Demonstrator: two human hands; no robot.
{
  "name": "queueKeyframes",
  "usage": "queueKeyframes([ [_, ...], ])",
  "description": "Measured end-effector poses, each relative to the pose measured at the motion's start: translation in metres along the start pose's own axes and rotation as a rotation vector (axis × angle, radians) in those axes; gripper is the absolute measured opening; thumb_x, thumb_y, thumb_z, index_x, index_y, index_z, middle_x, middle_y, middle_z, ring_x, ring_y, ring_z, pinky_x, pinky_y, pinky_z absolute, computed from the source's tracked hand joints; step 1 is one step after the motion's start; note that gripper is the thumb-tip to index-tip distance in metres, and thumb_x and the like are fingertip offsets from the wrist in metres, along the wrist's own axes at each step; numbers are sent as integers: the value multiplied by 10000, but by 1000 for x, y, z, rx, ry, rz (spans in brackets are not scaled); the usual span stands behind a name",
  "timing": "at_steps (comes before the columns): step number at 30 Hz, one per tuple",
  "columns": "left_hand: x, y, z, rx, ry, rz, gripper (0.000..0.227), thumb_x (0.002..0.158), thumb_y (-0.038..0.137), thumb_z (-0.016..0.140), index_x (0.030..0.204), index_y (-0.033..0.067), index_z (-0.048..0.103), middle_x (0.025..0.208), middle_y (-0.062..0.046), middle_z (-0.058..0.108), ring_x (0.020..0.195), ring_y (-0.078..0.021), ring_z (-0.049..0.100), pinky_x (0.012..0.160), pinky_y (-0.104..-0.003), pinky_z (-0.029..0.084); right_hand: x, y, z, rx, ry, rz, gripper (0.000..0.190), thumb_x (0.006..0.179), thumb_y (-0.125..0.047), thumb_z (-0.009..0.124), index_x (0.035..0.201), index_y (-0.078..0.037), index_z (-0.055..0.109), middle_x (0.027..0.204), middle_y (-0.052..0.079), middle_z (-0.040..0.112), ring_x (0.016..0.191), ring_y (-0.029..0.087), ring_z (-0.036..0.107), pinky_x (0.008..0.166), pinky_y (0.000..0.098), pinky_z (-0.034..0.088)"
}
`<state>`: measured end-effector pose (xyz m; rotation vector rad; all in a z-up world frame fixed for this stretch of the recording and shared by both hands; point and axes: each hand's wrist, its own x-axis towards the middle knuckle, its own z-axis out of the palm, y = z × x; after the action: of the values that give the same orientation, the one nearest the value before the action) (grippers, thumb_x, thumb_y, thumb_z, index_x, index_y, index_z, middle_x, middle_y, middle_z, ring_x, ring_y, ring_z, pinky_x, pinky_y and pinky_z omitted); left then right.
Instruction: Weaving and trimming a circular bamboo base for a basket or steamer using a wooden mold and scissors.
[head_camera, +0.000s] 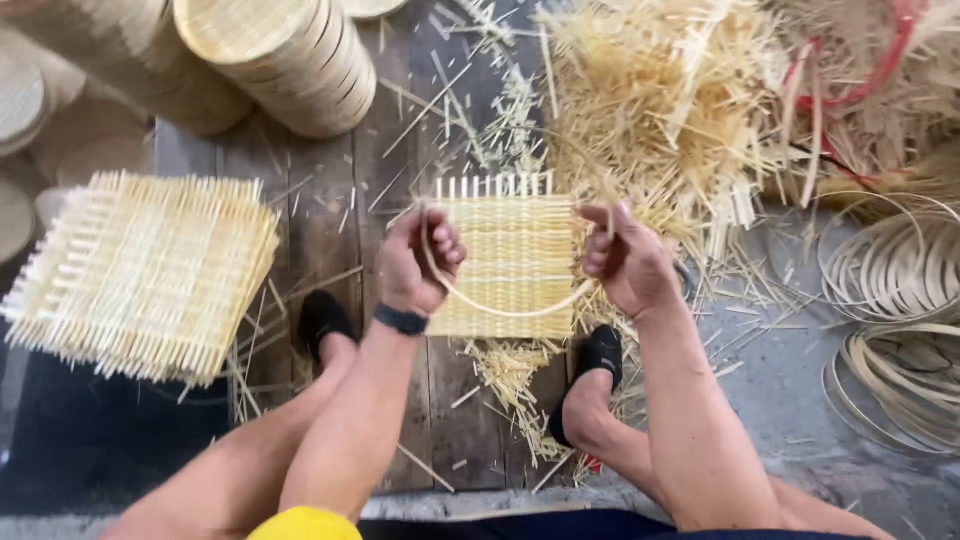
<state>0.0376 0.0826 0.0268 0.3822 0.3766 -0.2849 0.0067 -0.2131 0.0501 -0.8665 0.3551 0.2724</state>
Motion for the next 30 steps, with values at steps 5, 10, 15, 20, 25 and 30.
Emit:
queueKeyframes([
  [5,11,24,2,415,42,-165,337,940,336,632,892,11,707,623,3,580,534,-86,501,467,-235,404,6,1,-2,-20,-31,71,419,976,-368,706,1086,36,717,643,-24,496,583,97,452,510,245,374],
  [10,22,18,-18,427,79,-230,360,967,348,714,810,30,654,525,51,487,408,-49,392,348,-203,301,24,22,-34,-64,17,47,410,1039,-364,745,964,33,679,589,-18,452,512,93,402,449,244,336],
  [15,14,5,-25,280,157,-169,350,992,343,713,903,6,672,572,55,465,443,-48,369,386,-196,302,14,11,11,-128,188,63,425,975,-383,654,1008,33,734,688,19,593,573,108,567,495,246,490],
  [20,13,-21,-55,1,214,26,261,869,387,717,1027,181,747,532,45,468,421,-57,415,364,-217,354,31,45,-11,-489,280,-14,214,909,-99,730,1090,-14,655,880,82,739,686,133,699,559,278,595],
  [25,38,-44,-146,432,502,246,286,991,372,748,999,87,720,734,7,610,587,-105,535,505,-298,464,50,80,-30,-764,427,-80,208,896,-49,751,1089,25,728,874,93,747,691,155,692,545,280,592],
  [30,41,-35,-186,1716,491,515,224,785,218,856,969,94,828,856,-127,727,775,-239,681,735,-373,537,67,133,-71,-1347,496,-320,202,822,-113,826,998,-18,802,834,134,761,732,193,726,711,327,569],
])
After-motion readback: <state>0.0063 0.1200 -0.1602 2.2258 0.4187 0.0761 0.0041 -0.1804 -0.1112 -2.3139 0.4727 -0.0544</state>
